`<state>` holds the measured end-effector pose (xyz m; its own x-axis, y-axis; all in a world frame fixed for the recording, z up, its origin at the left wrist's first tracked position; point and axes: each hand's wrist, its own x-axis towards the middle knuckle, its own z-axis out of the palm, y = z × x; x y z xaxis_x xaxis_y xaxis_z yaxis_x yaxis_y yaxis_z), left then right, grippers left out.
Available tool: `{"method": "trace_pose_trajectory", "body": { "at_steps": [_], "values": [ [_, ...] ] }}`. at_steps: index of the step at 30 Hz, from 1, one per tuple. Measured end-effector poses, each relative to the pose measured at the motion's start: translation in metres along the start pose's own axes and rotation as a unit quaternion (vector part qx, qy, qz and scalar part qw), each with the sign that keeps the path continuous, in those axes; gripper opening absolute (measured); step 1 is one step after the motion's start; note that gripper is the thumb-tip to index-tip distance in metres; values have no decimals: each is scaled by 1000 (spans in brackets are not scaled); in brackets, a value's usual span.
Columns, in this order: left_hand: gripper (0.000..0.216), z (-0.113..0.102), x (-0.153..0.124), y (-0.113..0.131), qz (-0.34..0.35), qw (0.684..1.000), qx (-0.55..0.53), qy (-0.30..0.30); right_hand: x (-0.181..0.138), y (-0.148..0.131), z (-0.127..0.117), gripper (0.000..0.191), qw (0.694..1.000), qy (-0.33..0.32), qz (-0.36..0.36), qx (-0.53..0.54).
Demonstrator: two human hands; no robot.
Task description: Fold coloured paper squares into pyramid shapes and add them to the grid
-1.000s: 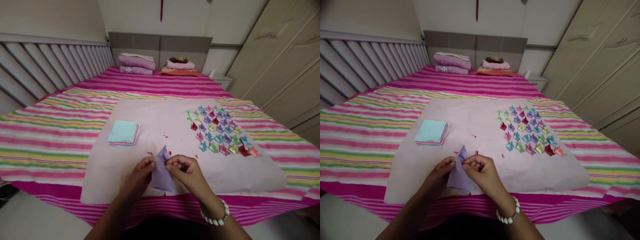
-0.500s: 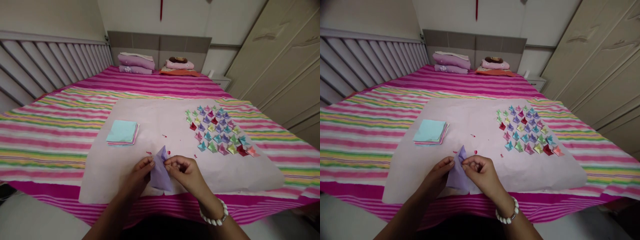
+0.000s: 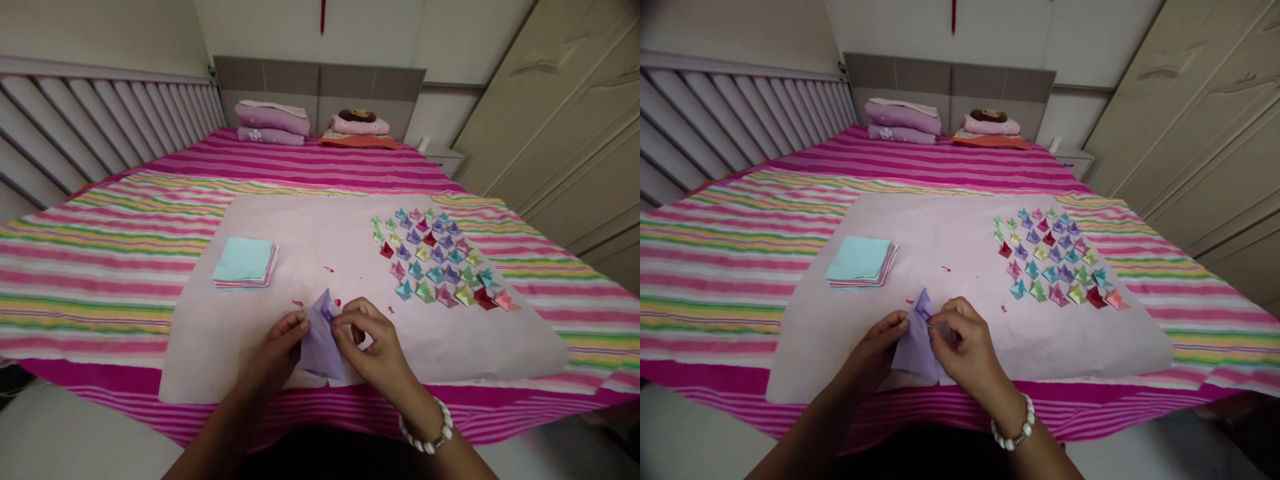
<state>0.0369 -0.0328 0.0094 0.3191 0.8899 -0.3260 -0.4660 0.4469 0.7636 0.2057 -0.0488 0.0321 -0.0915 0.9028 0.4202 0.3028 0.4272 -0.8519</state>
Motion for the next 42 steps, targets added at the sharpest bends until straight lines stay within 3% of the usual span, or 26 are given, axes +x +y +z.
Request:
{"method": "trace_pose_trajectory", "body": {
  "at_steps": [14, 19, 22, 24, 30, 34, 38, 42],
  "values": [
    [24, -4, 4, -11, 23, 999, 19, -15, 2, 3, 10, 9, 1000, -5, 8, 9],
    [47, 0, 4, -13, 65, 996, 56, -9, -3, 11, 20, 10, 997, 40, 29, -53],
    [57, 5, -1, -9, 95, 984, 153, 5, -5, 15, 25, 44, 998, 35, 46, -18],
    [54, 8, -3, -7, 102, 974, 200, 23, -5, 16, 27, 54, 999, 27, 32, -24],
    [40, 6, -1, -9, 95, 964, 246, 47, -2, 14, 26, 29, 999, 10, 3, -50],
    [47, 1, 1, -11, 97, 941, 310, 93, -1, 18, 27, 28, 998, 27, 32, -50],
    [31, -1, 6, -12, 107, 932, 334, 94, -2, 21, 29, 29, 997, 20, 54, -50],
    [35, -3, 12, -12, 97, 932, 327, 121, -3, 24, 31, 31, 997, 11, 23, -74]
  ]
}}
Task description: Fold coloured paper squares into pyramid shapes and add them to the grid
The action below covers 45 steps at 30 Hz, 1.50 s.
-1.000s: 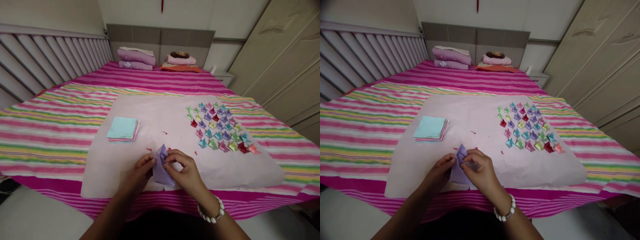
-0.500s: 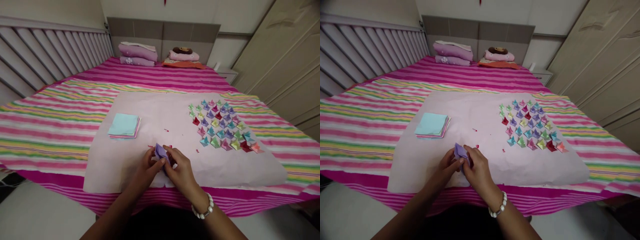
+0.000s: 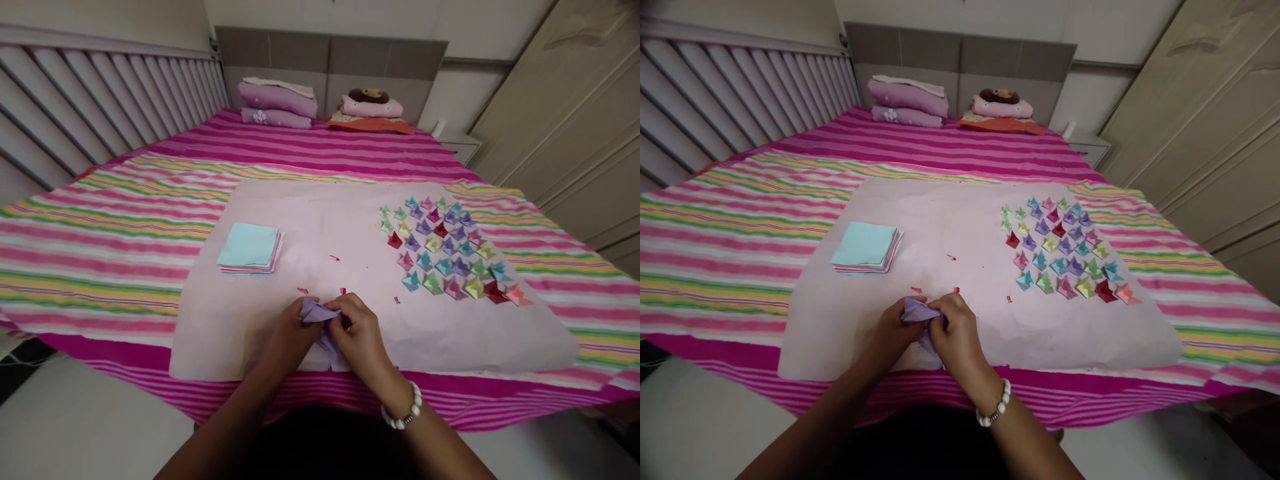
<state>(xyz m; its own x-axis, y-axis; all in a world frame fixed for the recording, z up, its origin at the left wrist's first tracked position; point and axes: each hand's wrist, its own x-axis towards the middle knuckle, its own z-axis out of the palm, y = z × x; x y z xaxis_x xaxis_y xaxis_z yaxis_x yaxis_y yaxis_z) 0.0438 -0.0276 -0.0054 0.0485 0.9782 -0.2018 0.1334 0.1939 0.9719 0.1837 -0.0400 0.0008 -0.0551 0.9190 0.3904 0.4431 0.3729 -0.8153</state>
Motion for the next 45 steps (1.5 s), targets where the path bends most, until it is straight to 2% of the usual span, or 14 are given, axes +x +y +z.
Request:
{"method": "trace_pose_trajectory", "body": {
  "at_steps": [3, 9, 13, 15, 18, 21, 24, 27, 29, 33, 37, 43, 45],
  "values": [
    [36, 1, 3, -1, -14, 1000, -5, 13, -2, 2, 5, 33, 999, -4, -30, -10],
    [27, 4, 4, 1, 18, 999, 0, 36, -4, 6, 12, 36, 999, -13, -30, -3],
    [32, 2, 6, -2, 42, 999, -3, 25, -1, 11, 9, 37, 999, 7, 1, 53],
    [33, 1, 7, -3, 30, 999, -24, 12, 1, 14, 8, 34, 993, 31, 34, 106],
    [32, -1, 8, 1, -17, 997, -65, -24, 4, 18, 8, 27, 966, 45, 135, 215],
    [25, -5, 7, 6, -46, 993, -98, -50, 7, 19, 7, 21, 916, 32, 241, 320],
    [20, -8, 7, 5, -52, 986, -140, -71, 9, 18, 7, 17, 883, 31, 273, 380],
    [18, -10, 7, 2, -45, 978, -181, -95, 8, 17, 5, 12, 867, 29, 276, 415],
    [19, -11, 5, 1, -42, 975, -191, -102, 7, 18, 3, 10, 872, 17, 260, 415],
    [23, -14, 2, 3, -34, 980, -171, -100, 5, 18, -3, 36, 897, -32, 224, 380],
    [24, -15, -1, 8, -22, 985, -136, -100, 6, 13, -7, 23, 917, -41, 215, 334],
    [30, -19, -5, 12, -8, 975, -155, -161, 8, 9, -9, 25, 915, -21, 231, 330],
    [43, -20, -7, 11, 4, 974, -144, -177, 8, 8, -10, 26, 915, -17, 230, 332]
  ]
}}
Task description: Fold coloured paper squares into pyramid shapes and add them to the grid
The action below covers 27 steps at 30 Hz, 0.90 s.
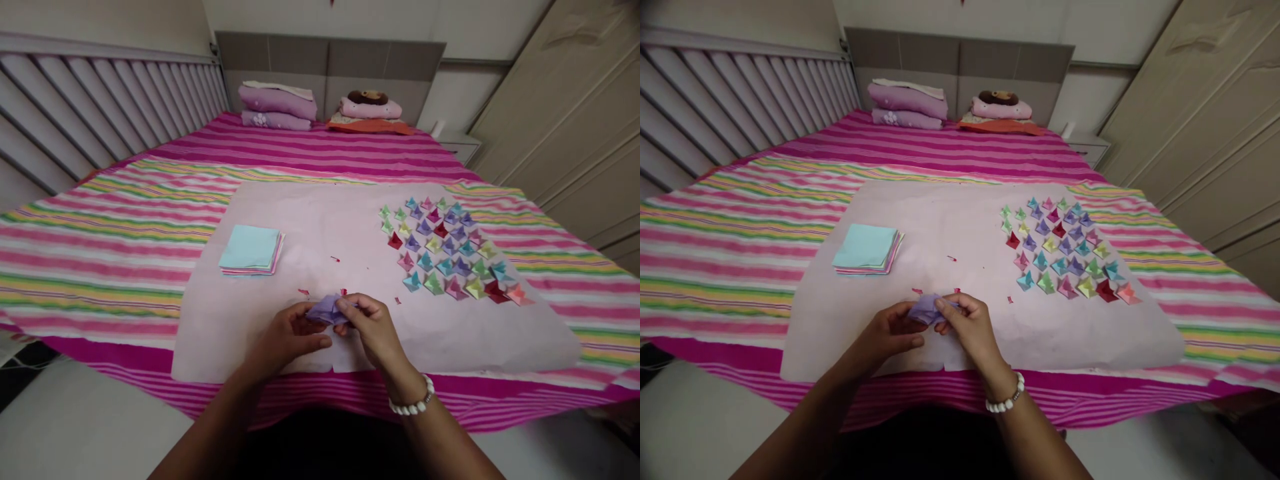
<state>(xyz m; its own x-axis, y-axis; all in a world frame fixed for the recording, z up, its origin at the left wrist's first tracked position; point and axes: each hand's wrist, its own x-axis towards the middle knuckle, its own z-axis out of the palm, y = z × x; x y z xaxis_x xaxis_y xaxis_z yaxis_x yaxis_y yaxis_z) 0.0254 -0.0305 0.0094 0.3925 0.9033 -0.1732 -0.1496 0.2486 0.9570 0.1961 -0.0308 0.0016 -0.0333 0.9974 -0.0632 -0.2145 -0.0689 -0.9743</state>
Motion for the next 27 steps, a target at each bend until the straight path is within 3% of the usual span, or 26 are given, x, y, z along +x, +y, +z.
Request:
{"method": "trace_pose_trajectory", "body": {
  "at_steps": [2, 6, 9, 11, 14, 16, 21, 27],
  "values": [
    [44, 1, -1, -1, 12, 1000, 23, 11, -1, -1, 0, 26, 1000, -12, -5, 4],
    [16, 2, 1, -2, 25, 994, 70, 82, -3, -3, 0, 31, 997, -65, -8, 38],
    [17, 1, 2, -1, 11, 994, 53, 97, -3, 0, 0, 41, 994, -90, 2, 55],
    [20, 0, 2, 0, 2, 995, 15, 94, -3, 3, 0, 45, 995, -87, 11, 46],
    [23, 0, 1, 0, -9, 995, -35, 92, -3, 7, 0, 26, 996, -86, 10, 30],
    [25, 0, 1, -1, -20, 994, -43, 94, -3, 8, 0, 23, 997, -70, 1, 35],
    [25, -2, 2, -3, -23, 995, -27, 94, -5, 3, -2, 52, 997, -11, -45, 63],
    [21, -4, 0, 1, 18, 992, 50, 113, -10, -3, -5, 25, 989, -35, -147, 10]
  ]
}}
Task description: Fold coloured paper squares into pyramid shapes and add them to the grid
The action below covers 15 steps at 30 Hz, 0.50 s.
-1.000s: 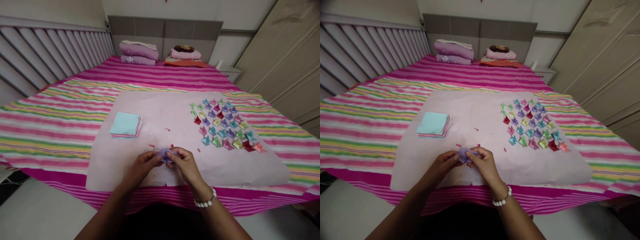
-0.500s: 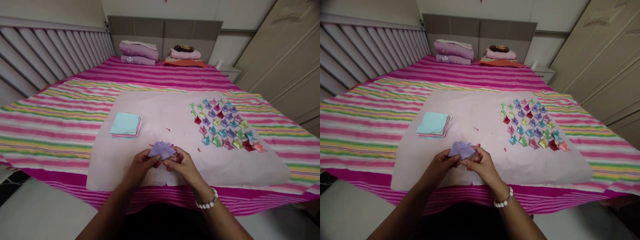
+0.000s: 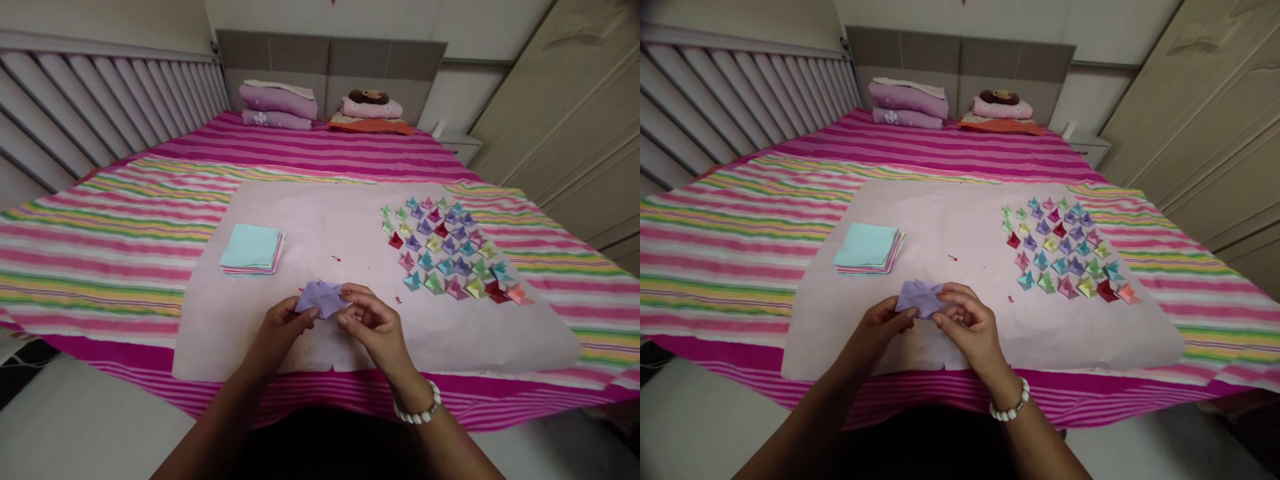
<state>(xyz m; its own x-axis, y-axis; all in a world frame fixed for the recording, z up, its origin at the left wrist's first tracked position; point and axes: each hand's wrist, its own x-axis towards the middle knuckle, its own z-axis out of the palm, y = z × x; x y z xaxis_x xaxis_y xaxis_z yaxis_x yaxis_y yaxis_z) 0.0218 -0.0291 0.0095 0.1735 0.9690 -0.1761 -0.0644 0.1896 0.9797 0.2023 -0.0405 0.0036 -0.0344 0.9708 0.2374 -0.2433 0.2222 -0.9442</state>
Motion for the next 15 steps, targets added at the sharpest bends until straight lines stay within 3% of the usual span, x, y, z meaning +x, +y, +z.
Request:
{"method": "trace_pose_trajectory", "body": {
  "at_steps": [10, 15],
  "values": [
    [17, -3, -2, 3, 45, 999, 15, -8, 4, -11, -2, 14, 995, -24, -44, -82],
    [9, -4, -1, 3, 116, 993, 16, -20, 3, -17, -1, 17, 988, -33, -75, -134]
  ]
}}
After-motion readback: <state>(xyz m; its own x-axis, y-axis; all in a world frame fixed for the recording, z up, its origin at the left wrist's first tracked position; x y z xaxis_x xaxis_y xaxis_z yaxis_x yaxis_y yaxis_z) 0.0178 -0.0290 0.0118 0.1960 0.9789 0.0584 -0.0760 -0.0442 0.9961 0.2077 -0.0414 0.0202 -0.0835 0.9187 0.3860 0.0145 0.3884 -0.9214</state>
